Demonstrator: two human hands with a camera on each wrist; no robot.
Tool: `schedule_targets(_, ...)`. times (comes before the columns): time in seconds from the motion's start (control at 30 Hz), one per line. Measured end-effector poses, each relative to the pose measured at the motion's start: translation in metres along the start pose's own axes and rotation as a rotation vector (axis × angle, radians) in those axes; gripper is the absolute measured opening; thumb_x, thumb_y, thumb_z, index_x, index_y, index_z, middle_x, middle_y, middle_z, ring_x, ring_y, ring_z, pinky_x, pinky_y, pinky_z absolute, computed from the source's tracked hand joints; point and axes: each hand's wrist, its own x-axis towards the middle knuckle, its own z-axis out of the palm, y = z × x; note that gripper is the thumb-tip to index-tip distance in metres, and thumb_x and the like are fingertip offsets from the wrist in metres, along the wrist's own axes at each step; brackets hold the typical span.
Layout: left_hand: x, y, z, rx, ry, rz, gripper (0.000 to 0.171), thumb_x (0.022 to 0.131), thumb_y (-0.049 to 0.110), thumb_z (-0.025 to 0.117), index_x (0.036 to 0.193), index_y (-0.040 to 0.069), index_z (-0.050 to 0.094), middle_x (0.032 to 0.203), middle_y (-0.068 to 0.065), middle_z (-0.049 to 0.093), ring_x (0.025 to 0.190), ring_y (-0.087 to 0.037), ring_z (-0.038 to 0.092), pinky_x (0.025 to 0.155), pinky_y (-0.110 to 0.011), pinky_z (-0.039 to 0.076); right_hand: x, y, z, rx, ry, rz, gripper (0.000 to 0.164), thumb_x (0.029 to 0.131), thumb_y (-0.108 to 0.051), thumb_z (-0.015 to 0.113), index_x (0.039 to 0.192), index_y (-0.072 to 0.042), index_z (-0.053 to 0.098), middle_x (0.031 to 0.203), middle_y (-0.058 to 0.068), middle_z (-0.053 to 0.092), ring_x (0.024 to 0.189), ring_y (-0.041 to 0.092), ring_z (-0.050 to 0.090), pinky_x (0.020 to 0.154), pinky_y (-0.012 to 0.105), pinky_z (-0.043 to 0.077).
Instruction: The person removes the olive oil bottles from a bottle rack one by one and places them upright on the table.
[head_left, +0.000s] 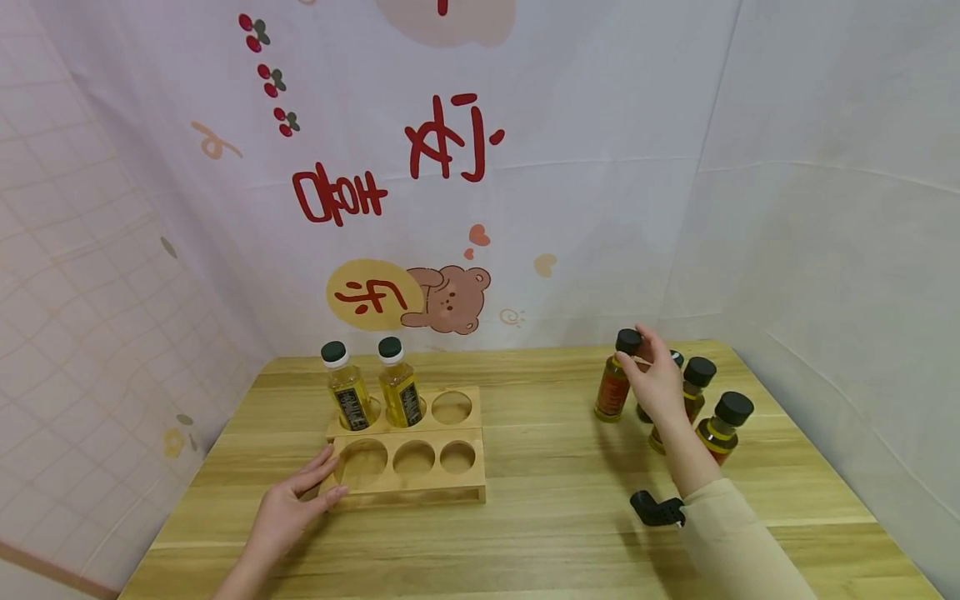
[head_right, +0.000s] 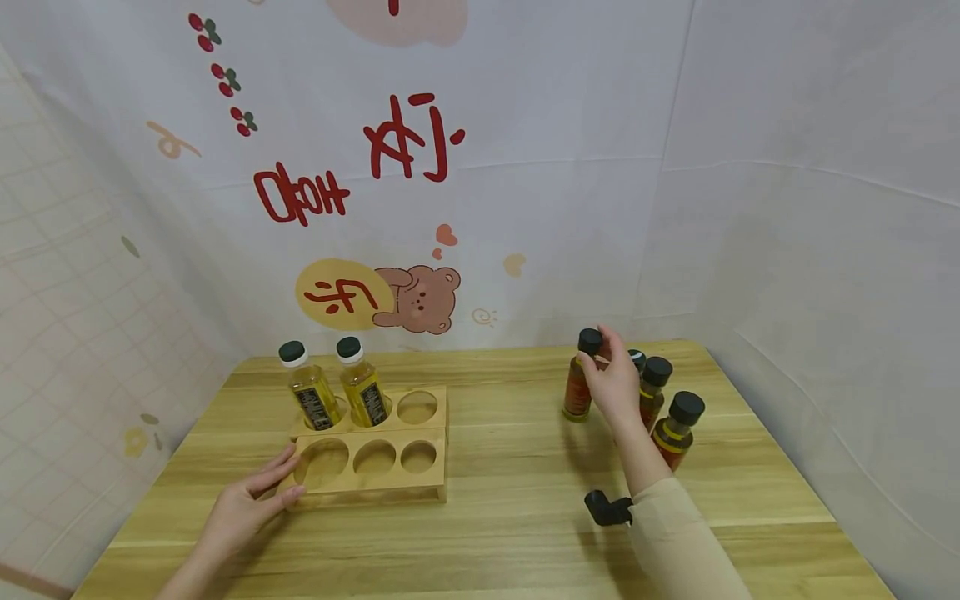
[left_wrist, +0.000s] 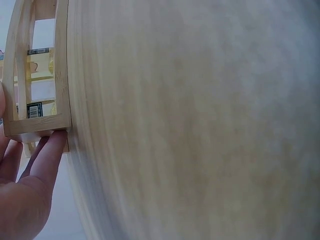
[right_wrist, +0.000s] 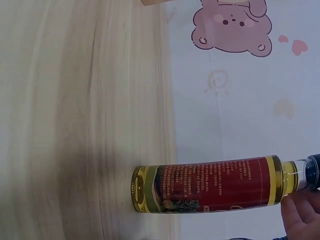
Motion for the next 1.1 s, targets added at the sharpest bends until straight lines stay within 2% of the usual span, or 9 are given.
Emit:
schedule_targets(0.1, 0.0, 0.001, 0.0, -0.007, -0.001, 0.002, 0.06, 0.087, 0.036, 0.077, 0.138, 0.009, 0.059, 0.151, -0.003, 0.044, 0.137, -0.031, 0.04, 0.098, -0.045, 0.047, -0.004, -0.002, -0.001, -0.011, -0.014, -0.016, 0.065, 0.1, -0.014, 0.061, 0.155, -0.001, 0.028, 0.143, 0.028, 0.045, 0.129, 0.042, 0.047, 0.102, 0.052, 0.044)
schedule_targets(0.23, 0.0, 0.0, 0.001, 0.007, -0.005, -0.012, 0.06, 0.087, 0.036, 0.077, 0.138, 0.01, 0.059, 0.151, -0.003, 0.043, 0.138, -0.032, 0.04, 0.098, -0.043, 0.048, -0.012, -0.002, -0.001, -0.05, 0.007, -0.056, 0.066, 0.099, -0.013, 0.062, 0.153, 0.003, 0.028, 0.144, 0.03, 0.043, 0.128, 0.044, 0.046, 0.1, 0.056, 0.044)
schedule_targets(0.4, 0.0, 0.0, 0.001, 0.012, -0.007, -0.031, 0.061, 0.087, 0.036, 0.077, 0.139, 0.01, 0.059, 0.151, -0.001, 0.043, 0.138, -0.031, 0.039, 0.1, -0.046, 0.046, -0.026, 0.001, 0.001, -0.137, 0.029, -0.101, 0.064, 0.098, -0.015, 0.063, 0.151, 0.005, 0.032, 0.136, 0.031, 0.048, 0.12, 0.046, 0.051, 0.094, 0.058, 0.046)
schedule_targets(0.57, 0.0, 0.002, 0.0, 0.001, -0.012, -0.03, 0.061, 0.087, 0.036, 0.077, 0.139, 0.01, 0.059, 0.152, -0.001, 0.042, 0.139, -0.033, 0.038, 0.101, -0.049, 0.044, -0.039, 0.005, 0.003, -0.224, 0.007, -0.126, 0.059, 0.098, -0.017, 0.064, 0.146, 0.005, 0.04, 0.127, 0.028, 0.056, 0.115, 0.044, 0.056, 0.088, 0.055, 0.05)
schedule_targets(0.7, -0.001, 0.003, -0.001, -0.001, -0.015, -0.033, 0.061, 0.087, 0.037, 0.077, 0.139, 0.01, 0.058, 0.152, -0.002, 0.042, 0.139, -0.034, 0.037, 0.102, -0.049, 0.043, -0.047, 0.007, 0.009, -0.254, -0.051, -0.129, 0.053, 0.097, -0.015, 0.066, 0.141, 0.006, 0.046, 0.122, 0.026, 0.061, 0.113, 0.042, 0.058, 0.089, 0.054, 0.05)
schedule_targets(0.9, 0.0, 0.001, 0.0, 0.01, -0.012, -0.041, 0.061, 0.087, 0.037, 0.077, 0.139, 0.012, 0.059, 0.152, 0.0, 0.043, 0.139, -0.03, 0.038, 0.099, -0.038, 0.047, -0.054, 0.007, 0.021, -0.264, -0.191, -0.114, 0.052, 0.097, -0.018, 0.066, 0.14, 0.005, 0.048, 0.121, 0.025, 0.063, 0.11, 0.041, 0.06, 0.091, 0.055, 0.049)
schedule_targets(1.1, 0.0, -0.001, 0.001, 0.014, 0.001, -0.023, 0.06, 0.087, 0.035, 0.078, 0.138, 0.011, 0.06, 0.151, 0.0, 0.044, 0.138, -0.031, 0.04, 0.099, -0.042, 0.047, -0.053, 0.0, 0.041, -0.22, -0.309, -0.108, 0.052, 0.097, -0.021, 0.066, 0.139, 0.005, 0.049, 0.123, 0.025, 0.063, 0.113, 0.043, 0.06, 0.093, 0.056, 0.048)
